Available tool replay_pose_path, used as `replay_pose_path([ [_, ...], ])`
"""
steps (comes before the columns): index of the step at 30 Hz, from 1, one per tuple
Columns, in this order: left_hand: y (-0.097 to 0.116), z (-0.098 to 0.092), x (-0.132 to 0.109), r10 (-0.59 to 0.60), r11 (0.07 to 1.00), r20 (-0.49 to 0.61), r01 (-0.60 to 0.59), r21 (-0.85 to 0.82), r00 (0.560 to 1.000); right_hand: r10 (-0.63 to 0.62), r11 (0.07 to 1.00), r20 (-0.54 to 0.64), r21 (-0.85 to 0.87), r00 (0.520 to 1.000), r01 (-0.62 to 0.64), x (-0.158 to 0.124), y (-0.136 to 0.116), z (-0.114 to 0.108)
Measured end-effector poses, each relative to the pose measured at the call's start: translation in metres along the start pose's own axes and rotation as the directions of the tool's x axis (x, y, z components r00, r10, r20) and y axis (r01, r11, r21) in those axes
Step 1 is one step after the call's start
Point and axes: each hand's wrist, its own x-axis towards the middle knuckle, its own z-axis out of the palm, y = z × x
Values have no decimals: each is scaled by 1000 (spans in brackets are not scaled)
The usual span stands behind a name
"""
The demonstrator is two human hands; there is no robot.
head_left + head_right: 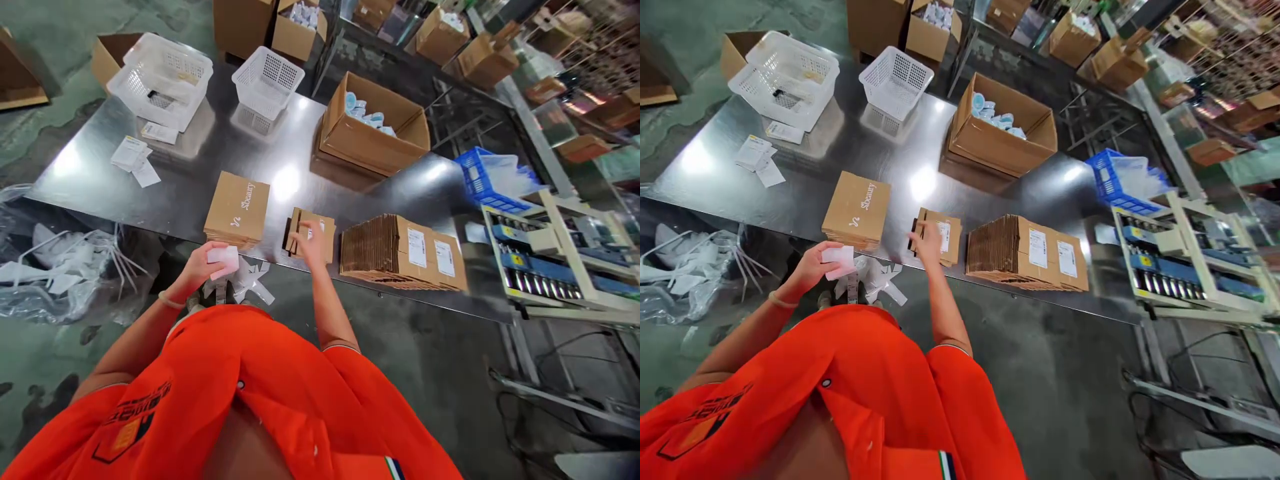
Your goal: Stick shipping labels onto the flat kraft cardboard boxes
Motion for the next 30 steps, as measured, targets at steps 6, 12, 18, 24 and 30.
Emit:
replay_pose_path([
  [6,5,-16,13,-94,940,-422,-59,-336,902,-376,878,707,479,600,-14,-71,-61,129],
  [12,-16,-21,-9,-162,912,-433,-32,-408,887,-279,798,493,596,824,-86,-69,-87,143],
  [18,-14,-8,-17,-30,997,-251,10,-81,967,-287,842,499,539,818,-33,-64,-97,138],
  [24,-2,-6,6,-19,998,-218,30,49,976,-342,881,318,435,884,184,-78,-80,122],
  [30,-14,11,7,-189,979,-15,188,-82,982,-389,853,-42,360,920,377,4,-89,93],
])
